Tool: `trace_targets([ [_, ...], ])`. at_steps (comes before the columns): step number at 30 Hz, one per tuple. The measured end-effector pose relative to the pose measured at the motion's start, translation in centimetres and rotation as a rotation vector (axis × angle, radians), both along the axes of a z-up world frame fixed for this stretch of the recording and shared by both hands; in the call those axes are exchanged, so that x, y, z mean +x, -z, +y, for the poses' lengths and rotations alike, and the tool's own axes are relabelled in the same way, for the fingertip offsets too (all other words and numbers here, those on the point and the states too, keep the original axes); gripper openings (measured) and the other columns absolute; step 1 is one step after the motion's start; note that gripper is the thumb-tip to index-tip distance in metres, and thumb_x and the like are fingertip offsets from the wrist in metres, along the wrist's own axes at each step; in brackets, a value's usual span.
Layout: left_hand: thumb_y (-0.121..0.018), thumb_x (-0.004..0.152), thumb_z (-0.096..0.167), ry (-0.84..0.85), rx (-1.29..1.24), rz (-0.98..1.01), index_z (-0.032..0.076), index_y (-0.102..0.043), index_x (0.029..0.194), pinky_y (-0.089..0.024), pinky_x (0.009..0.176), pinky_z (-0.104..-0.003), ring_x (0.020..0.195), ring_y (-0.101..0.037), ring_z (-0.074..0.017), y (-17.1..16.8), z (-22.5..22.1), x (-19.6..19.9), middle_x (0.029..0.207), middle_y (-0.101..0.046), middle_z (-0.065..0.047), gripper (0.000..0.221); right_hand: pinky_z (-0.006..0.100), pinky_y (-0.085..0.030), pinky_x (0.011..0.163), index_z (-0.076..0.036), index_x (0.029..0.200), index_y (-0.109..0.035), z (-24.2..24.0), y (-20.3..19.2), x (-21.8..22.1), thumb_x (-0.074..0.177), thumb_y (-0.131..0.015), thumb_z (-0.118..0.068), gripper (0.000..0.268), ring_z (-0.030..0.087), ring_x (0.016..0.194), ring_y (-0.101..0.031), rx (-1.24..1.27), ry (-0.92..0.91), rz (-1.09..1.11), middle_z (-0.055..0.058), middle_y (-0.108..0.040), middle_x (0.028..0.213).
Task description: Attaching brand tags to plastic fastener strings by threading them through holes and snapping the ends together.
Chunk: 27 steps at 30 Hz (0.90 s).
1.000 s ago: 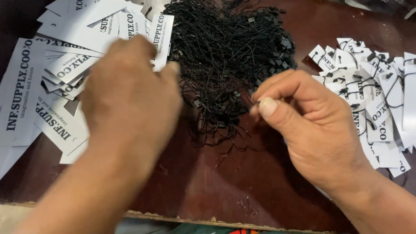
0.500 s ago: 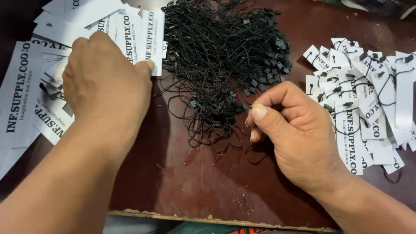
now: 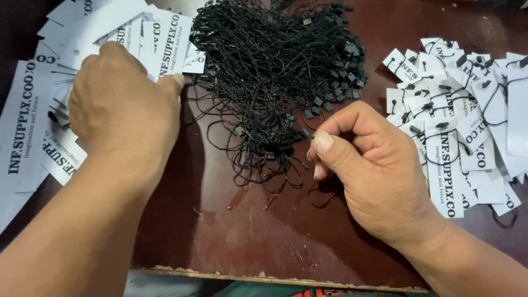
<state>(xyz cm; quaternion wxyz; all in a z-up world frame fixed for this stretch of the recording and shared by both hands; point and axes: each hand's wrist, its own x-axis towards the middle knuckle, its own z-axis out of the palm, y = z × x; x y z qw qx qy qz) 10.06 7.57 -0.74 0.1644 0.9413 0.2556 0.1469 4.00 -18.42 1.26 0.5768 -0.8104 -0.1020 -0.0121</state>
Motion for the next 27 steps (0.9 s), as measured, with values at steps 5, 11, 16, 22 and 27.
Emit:
trace_targets([
  [5,-0.080,0.099,0.037,-0.032,-0.040,-0.005,0.008,-0.068,0.099,-0.049,0.081,-0.057,0.093,-0.064,-0.0432,-0.5,0.0,-0.4,0.100,-0.071,-0.016,0.032,0.022,-0.057,0.058,-0.005,0.090,-0.062,0.0,-0.1,0.0,0.100,-0.062,-0.009,0.011,0.012,0.061,-0.064,0.015,-0.033,-0.019,0.007,-0.068,0.076],
  [11,-0.091,0.086,0.048,0.036,0.068,-0.034,0.005,-0.069,0.098,-0.049,0.081,-0.058,0.093,-0.063,-0.0462,0.3,0.8,-0.4,0.108,-0.066,-0.021,0.050,0.021,-0.054,0.059,-0.005,0.088,-0.062,0.1,0.0,0.0,0.098,-0.062,-0.006,0.010,0.011,0.061,-0.062,-0.025,-0.043,-0.030,0.005,-0.067,0.075],
  [16,-0.088,0.078,0.048,-0.061,-0.063,0.045,0.016,-0.070,0.096,-0.050,0.082,-0.056,0.095,-0.067,-0.0460,0.0,1.3,0.3,0.102,-0.073,-0.013,0.041,0.021,-0.054,0.059,-0.005,0.090,-0.062,0.0,0.1,0.0,0.099,-0.062,-0.008,0.010,0.011,0.061,-0.062,-0.016,-0.049,-0.042,0.006,-0.067,0.076],
  [22,-0.085,0.093,0.035,-0.070,-0.233,-0.077,0.021,-0.062,0.081,-0.051,0.071,-0.048,0.084,-0.065,-0.0275,-2.2,0.4,-1.3,0.085,-0.070,0.000,0.029,0.022,-0.055,0.058,-0.005,0.091,-0.062,0.2,0.2,-0.1,0.099,-0.062,-0.008,0.009,0.012,0.060,-0.063,-0.041,-0.029,-0.046,0.007,-0.068,0.076],
  [27,-0.083,0.095,0.027,0.068,-0.244,-0.347,0.018,-0.064,0.087,-0.049,0.072,-0.040,0.080,-0.065,-0.0202,-2.8,0.0,-2.9,0.087,-0.069,0.001,0.022,0.022,-0.056,0.058,-0.005,0.091,-0.062,0.2,0.2,-0.2,0.099,-0.062,-0.008,0.009,0.013,0.060,-0.063,-0.061,-0.017,-0.051,0.007,-0.068,0.076],
])
